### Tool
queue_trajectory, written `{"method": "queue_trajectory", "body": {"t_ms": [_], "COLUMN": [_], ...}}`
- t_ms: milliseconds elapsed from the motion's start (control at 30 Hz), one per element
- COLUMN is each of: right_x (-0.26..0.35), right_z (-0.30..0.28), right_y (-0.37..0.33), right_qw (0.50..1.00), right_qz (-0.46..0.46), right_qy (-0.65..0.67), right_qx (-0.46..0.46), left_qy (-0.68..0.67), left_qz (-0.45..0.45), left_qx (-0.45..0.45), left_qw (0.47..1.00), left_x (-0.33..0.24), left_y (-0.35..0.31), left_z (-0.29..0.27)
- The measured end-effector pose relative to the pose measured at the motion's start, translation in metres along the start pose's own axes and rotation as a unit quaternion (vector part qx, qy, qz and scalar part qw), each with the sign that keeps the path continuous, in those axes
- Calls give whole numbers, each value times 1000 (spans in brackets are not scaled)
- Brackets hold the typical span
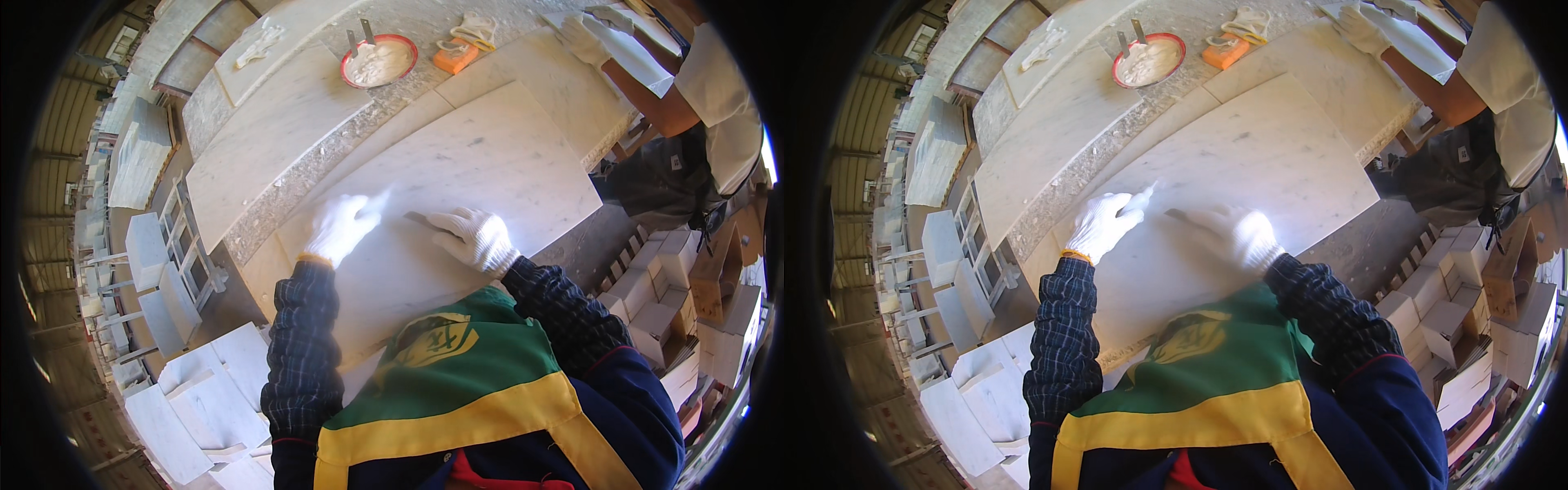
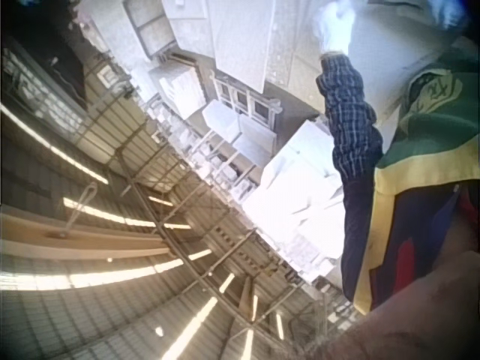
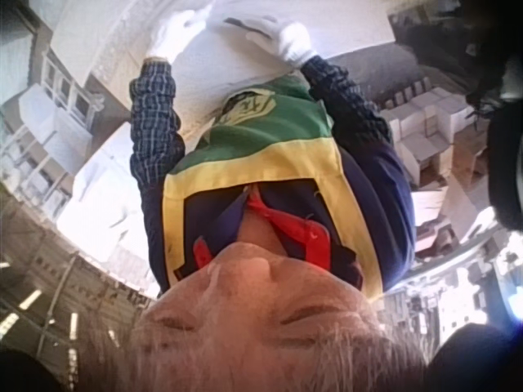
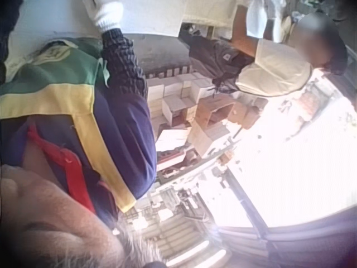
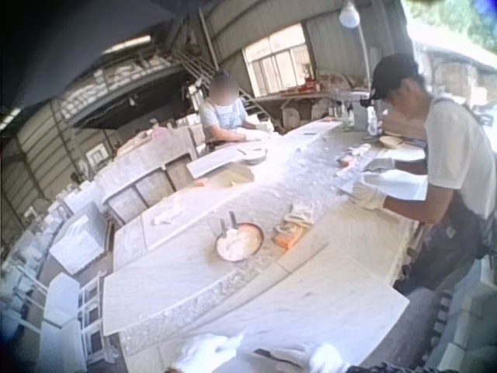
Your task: The person scrapes and wipes a white stone slab on a workbench using a small metal scraper and a cloth. They then lift the slab, walk to a nearby rack, and place it on top of other slabs before returning to the workbench.
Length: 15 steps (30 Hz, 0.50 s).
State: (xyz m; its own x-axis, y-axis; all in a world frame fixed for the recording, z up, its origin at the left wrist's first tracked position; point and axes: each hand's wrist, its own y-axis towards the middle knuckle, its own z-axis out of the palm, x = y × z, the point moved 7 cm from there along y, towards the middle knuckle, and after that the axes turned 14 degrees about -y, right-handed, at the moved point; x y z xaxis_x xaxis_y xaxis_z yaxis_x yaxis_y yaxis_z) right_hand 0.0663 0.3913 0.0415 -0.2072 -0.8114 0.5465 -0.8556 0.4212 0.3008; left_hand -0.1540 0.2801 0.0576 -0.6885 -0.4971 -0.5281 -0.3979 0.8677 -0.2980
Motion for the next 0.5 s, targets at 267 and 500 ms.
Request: {"method": "queue_trajectory", "body": {"t_ms": [267, 500], "right_x": [-3, -3], "right_z": [1, 0], "right_y": [-1, 1], "right_qw": [1000, 1000], "right_qz": [3, -6], "right_qy": [-2, 8], "right_qx": [-12, -21], "left_qy": [-12, -20], "left_qz": [-21, -45], "left_qx": [7, 28], "left_qw": [1000, 998], "left_x": [0, 1], "left_y": [5, 5], "left_z": [-4, -6]}}
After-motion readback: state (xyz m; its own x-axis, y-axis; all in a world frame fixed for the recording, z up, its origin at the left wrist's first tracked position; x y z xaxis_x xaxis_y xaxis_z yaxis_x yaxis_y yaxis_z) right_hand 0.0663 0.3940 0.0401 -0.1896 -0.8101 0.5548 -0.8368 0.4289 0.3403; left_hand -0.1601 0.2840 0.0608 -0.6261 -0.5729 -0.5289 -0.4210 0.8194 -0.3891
